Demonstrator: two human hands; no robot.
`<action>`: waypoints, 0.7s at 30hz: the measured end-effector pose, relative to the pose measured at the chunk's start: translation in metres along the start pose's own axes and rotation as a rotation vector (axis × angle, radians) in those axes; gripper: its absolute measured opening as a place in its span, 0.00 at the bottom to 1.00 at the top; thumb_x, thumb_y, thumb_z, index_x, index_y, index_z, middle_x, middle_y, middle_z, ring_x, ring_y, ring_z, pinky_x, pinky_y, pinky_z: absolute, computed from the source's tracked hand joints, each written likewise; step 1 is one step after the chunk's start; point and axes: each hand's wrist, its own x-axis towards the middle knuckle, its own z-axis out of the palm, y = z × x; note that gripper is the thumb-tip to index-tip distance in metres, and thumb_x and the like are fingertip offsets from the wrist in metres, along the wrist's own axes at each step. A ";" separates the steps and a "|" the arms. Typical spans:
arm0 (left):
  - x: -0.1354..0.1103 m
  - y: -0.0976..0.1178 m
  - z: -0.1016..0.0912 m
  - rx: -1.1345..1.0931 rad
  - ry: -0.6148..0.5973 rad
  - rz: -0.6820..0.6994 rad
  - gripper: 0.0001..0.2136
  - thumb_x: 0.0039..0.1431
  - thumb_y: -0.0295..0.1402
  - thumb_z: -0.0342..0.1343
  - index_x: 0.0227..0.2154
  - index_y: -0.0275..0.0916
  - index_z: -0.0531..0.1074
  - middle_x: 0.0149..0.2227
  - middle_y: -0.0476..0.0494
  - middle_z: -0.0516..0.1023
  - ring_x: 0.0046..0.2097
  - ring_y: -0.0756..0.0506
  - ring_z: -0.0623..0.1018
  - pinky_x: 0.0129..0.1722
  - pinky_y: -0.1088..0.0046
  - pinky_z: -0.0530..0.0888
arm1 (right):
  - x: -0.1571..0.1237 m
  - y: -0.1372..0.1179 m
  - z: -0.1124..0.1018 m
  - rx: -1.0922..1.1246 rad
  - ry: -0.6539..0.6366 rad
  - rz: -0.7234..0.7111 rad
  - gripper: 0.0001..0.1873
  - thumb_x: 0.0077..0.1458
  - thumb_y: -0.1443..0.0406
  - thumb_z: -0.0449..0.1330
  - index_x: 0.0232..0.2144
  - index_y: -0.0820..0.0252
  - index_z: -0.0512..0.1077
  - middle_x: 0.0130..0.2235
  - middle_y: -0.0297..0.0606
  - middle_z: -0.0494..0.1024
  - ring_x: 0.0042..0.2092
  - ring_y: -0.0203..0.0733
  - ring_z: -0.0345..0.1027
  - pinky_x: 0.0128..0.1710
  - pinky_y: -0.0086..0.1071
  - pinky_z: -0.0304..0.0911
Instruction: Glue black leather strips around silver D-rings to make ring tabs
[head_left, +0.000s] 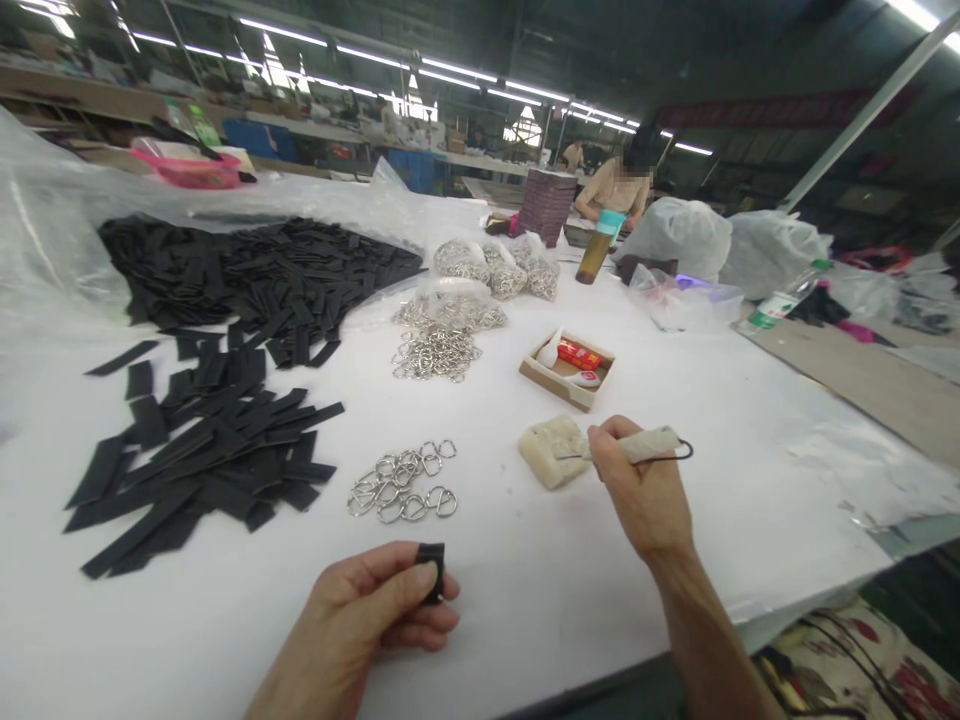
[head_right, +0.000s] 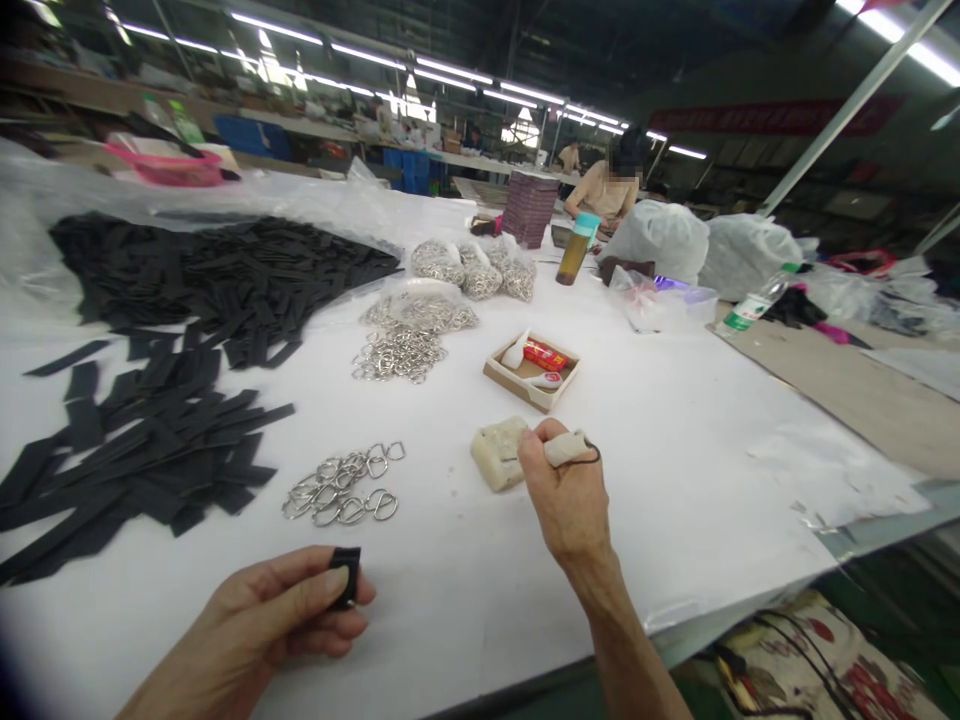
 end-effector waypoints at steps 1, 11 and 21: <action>0.000 0.000 0.000 -0.003 0.000 -0.004 0.07 0.45 0.35 0.63 0.23 0.35 0.78 0.27 0.44 0.80 0.26 0.48 0.77 0.29 0.77 0.75 | 0.001 0.001 0.001 -0.013 -0.007 0.008 0.16 0.54 0.57 0.51 0.18 0.56 0.56 0.17 0.26 0.55 0.22 0.33 0.48 0.21 0.28 0.46; 0.000 -0.003 -0.002 -0.026 -0.020 0.002 0.08 0.46 0.35 0.63 0.23 0.35 0.78 0.26 0.43 0.80 0.26 0.49 0.77 0.28 0.77 0.75 | 0.004 0.000 0.007 -0.163 -0.049 0.021 0.16 0.53 0.55 0.52 0.18 0.56 0.61 0.17 0.27 0.57 0.22 0.34 0.51 0.21 0.28 0.47; -0.008 -0.009 -0.001 -0.166 -0.071 0.091 0.07 0.50 0.32 0.60 0.24 0.32 0.76 0.26 0.42 0.79 0.25 0.49 0.77 0.27 0.77 0.75 | 0.000 0.006 0.002 -0.213 -0.089 0.032 0.18 0.51 0.53 0.53 0.18 0.57 0.63 0.16 0.29 0.57 0.19 0.35 0.49 0.19 0.31 0.46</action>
